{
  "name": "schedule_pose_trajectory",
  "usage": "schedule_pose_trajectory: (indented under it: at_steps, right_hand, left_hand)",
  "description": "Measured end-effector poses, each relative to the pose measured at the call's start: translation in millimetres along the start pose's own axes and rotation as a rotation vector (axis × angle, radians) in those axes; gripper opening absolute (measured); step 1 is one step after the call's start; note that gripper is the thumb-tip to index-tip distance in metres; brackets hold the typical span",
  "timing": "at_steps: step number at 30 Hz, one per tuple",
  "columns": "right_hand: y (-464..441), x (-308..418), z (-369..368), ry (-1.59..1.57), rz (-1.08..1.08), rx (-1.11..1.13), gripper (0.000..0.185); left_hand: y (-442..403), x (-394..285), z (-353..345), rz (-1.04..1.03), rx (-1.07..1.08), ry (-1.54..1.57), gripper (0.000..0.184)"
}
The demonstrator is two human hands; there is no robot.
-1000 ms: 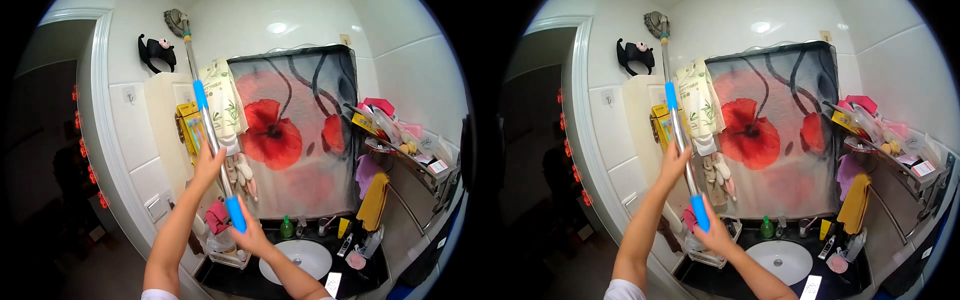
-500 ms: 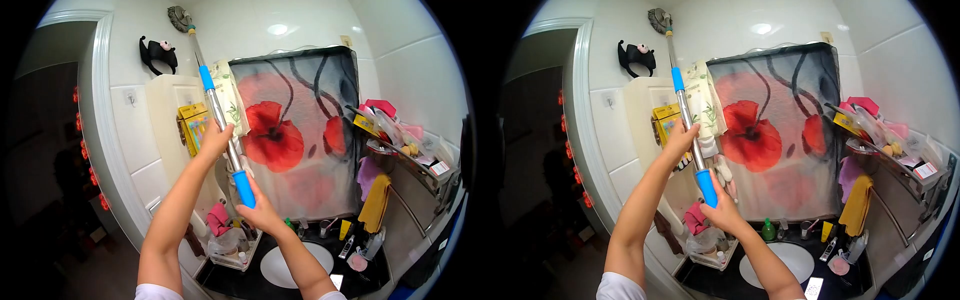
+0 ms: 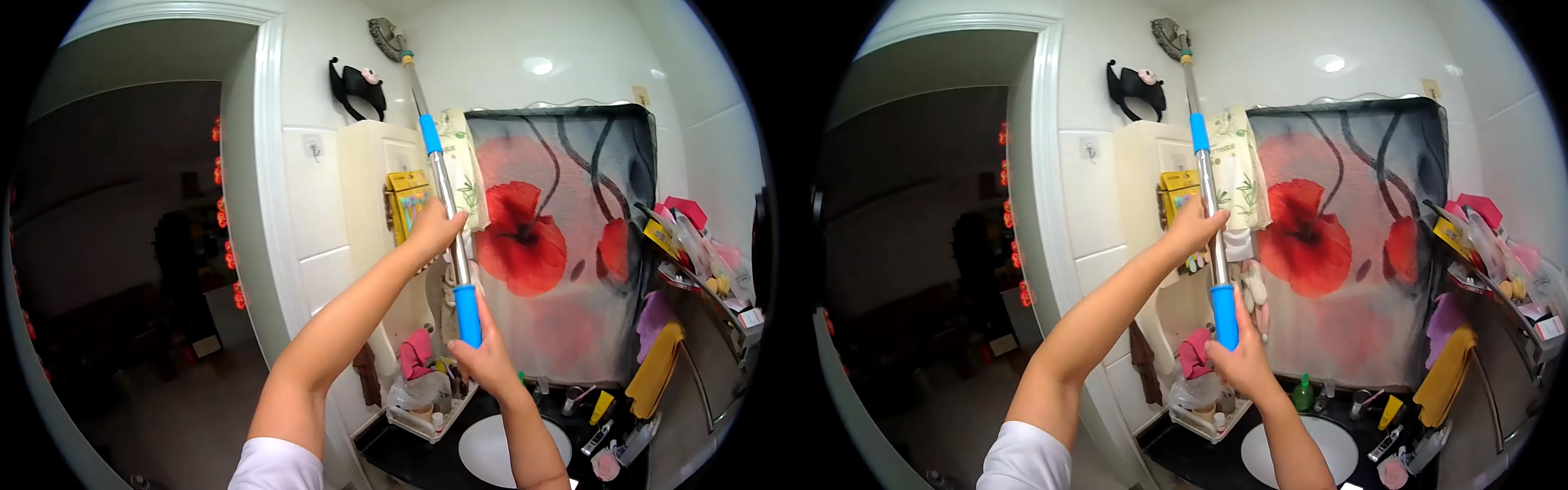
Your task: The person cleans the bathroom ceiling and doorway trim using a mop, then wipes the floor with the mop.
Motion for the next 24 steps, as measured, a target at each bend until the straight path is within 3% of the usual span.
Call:
schedule_pose_trajectory:
  at_steps: [2, 5, 8, 10, 14, 15, 17, 20, 21, 24]
  right_hand:
    - [-0.3, 13.4, -4.3, -0.042, -0.028, 0.02, 0.09]
    - [6.0, 17.6, -11.3, -0.109, -0.032, 0.067, 0.092]
    - [22.1, -3.8, -15.9, 0.24, 0.211, 0.005, 0.092]
    - [36.4, -16.8, -22.1, 0.217, 0.326, -0.008, 0.091]
    - [78.5, -32.7, -19.9, 0.321, 0.11, 0.105, 0.092]
    - [89.0, -41.0, -21.7, 0.318, 0.112, 0.107, 0.092]
    - [110.5, -59.3, -23.8, 0.214, 0.077, 0.046, 0.074]
    - [131.1, -70.8, -31.5, 0.275, 0.041, 0.05, 0.073]
    - [133.3, -101.2, -37.6, 0.422, 0.283, 0.01, 0.077]
    - [147.9, -121.4, -51.8, 0.306, 0.145, 0.094, 0.08]
  left_hand:
    - [-6.8, -4.4, 9.4, -0.163, -0.132, -0.007, 0.035]
    - [10.6, -12.7, 18.9, -0.148, -0.063, -0.006, 0.037]
    - [35.2, 0.9, 19.6, -0.125, -0.114, -0.089, 0.039]
    - [51.2, 10.0, 18.1, -0.151, -0.031, -0.01, 0.039]
    - [104.1, 25.8, 7.0, -0.201, -0.098, -0.018, 0.04]
    - [118.3, 26.9, 2.4, -0.207, -0.096, -0.024, 0.04]
    - [143.8, 26.0, -2.2, -0.147, -0.057, 0.002, 0.039]
    - [172.8, 42.8, -7.8, -0.048, -0.022, 0.056, 0.042]
    - [181.4, 48.6, -8.0, -0.017, -0.026, 0.083, 0.045]
    - [205.1, 61.8, -7.4, 0.02, -0.031, -0.003, 0.039]
Point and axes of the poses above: each hand's wrist, its own y-axis away from the middle knuckle, its own z-axis out of the back of the hand, x = y × z, the point moved 2 cm from there along -y, towards the middle knuckle, and after that the axes turned 6 degrees about y, right-handed, at the moved point
